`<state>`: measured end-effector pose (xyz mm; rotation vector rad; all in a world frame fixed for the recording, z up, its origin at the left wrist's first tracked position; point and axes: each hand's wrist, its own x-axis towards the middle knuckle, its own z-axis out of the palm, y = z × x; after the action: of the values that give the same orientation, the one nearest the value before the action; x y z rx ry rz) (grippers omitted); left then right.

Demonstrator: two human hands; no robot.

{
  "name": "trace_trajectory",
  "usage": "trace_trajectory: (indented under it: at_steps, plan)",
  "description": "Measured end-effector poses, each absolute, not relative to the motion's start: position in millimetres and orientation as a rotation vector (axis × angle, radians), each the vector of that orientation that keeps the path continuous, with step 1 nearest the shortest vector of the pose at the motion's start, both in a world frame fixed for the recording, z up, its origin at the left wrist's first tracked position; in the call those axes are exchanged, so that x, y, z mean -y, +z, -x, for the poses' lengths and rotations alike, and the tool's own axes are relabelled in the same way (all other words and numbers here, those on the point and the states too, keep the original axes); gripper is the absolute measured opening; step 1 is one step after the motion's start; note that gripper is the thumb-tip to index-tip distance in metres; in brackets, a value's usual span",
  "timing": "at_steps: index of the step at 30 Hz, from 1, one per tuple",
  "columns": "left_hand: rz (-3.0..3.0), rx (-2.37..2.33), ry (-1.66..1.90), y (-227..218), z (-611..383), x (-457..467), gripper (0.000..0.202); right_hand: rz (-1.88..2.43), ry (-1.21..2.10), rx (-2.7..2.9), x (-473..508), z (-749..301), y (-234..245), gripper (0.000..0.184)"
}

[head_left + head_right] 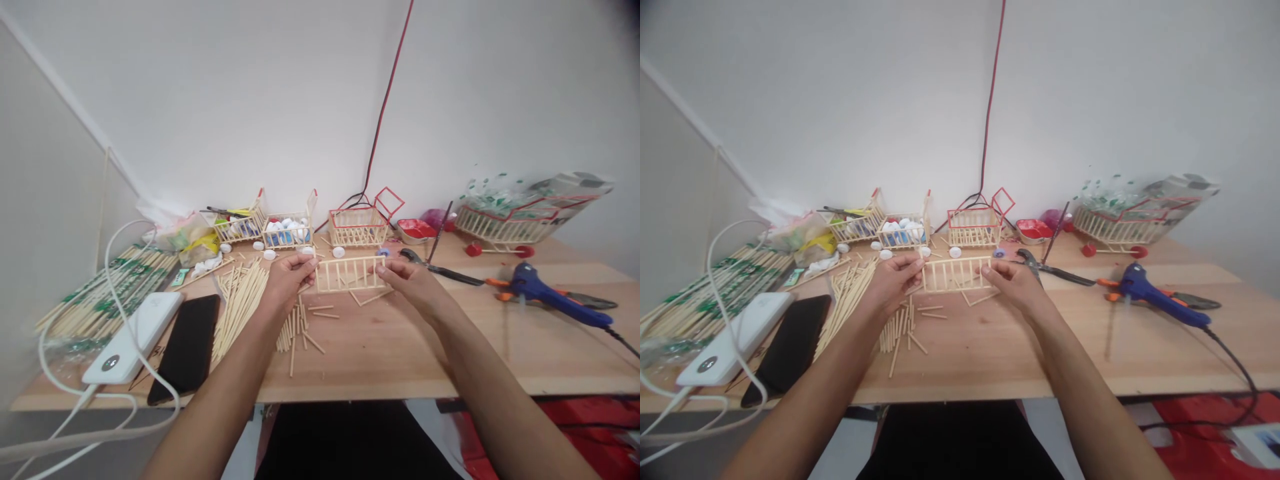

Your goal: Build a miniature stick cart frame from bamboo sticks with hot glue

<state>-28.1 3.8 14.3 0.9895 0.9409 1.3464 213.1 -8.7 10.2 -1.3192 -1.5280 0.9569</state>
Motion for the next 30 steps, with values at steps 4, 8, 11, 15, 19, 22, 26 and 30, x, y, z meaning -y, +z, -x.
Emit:
trace_trajectory:
  at_steps: [4, 8, 11, 15, 19, 22, 26, 30]
  plan:
    - [-0.995, -0.98, 1.333, 12, 27, -5, 0.038, 1.318, 1.025, 1.506, 9, -214, 1, 0.044]
    - [-1.004, -0.975, 1.324, 12, 26, -5, 0.038, 1.323, 1.09, 1.378, 9, -214, -3, 0.044]
    - [-1.003, -0.967, 1.295, 10, 26, -4, 0.039, 1.272, 1.139, 1.245, 9, -213, -4, 0.04]
    - [-1.031, -0.958, 1.199, 9, 23, -2, 0.041, 1.26, 1.128, 1.182, 9, -212, -6, 0.036]
    - [-1.094, -1.008, 1.142, 7, 20, 1, 0.038, 1.287, 1.09, 1.211, 7, -212, -9, 0.038]
    - [-1.146, -1.082, 1.132, 6, 19, 2, 0.038, 1.295, 1.074, 1.233, 5, -213, -13, 0.039]
    - [-1.217, -1.137, 1.135, 7, 19, 4, 0.037, 1.282, 1.047, 1.285, 3, -215, -19, 0.04]
    - [-1.242, -1.167, 1.21, 9, 18, 4, 0.028, 1.295, 1.023, 1.311, 3, -214, -19, 0.04]
